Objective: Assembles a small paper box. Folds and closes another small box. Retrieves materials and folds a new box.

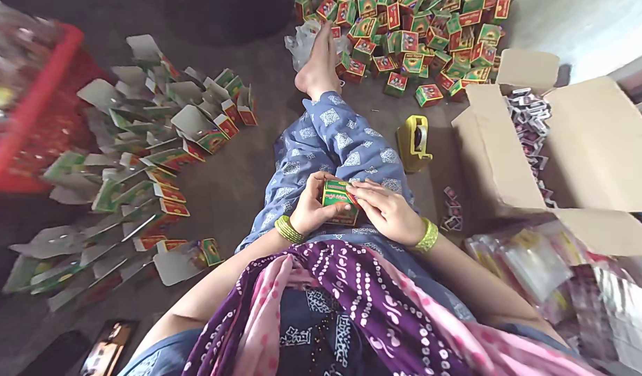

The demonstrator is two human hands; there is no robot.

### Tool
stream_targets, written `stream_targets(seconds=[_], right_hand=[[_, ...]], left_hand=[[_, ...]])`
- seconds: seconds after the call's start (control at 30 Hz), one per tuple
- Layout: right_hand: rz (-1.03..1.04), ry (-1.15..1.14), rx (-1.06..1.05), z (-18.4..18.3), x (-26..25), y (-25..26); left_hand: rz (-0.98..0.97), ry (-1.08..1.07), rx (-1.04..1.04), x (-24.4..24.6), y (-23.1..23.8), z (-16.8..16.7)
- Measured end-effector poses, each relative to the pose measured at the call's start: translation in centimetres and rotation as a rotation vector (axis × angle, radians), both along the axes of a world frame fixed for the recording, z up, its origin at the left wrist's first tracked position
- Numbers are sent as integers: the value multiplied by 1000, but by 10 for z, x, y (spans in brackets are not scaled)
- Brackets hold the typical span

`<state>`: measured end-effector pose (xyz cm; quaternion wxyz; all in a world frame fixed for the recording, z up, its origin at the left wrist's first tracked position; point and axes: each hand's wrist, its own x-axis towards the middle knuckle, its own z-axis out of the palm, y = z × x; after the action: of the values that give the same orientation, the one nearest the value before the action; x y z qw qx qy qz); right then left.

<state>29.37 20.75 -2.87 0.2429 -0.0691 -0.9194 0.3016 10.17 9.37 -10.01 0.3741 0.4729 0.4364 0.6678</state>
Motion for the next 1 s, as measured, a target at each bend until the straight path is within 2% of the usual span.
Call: stream_targets(seconds=[0.1, 0.17, 0.33, 0.43, 0.53, 0.6, 0.83, 1.0], right_hand=[[27, -35, -209, -1, 9, 11], [-97, -24, -311, 0, 17, 28], [-820, 9, -470, -20, 58, 124], [-1075, -154, -432, -46, 86, 185], [-1036, -468, -395, -66, 100, 222], [-970, -562, -380, -77, 99, 235], [-927, -483, -384, -93, 86, 257], [-1044, -327, -577, -94, 79, 259]], left_hand=[[-33, 45, -13, 1, 0, 1], [-41, 35, -61, 0, 0, 4], [21, -58, -110, -1, -2, 6], [29, 11, -76, -1, 1, 5], [28, 63, -58, -2, 4, 3], [33, 65, -60, -1, 5, 4], [32, 37, -56, -2, 9, 1], [24, 35, -60, -1, 10, 2]])
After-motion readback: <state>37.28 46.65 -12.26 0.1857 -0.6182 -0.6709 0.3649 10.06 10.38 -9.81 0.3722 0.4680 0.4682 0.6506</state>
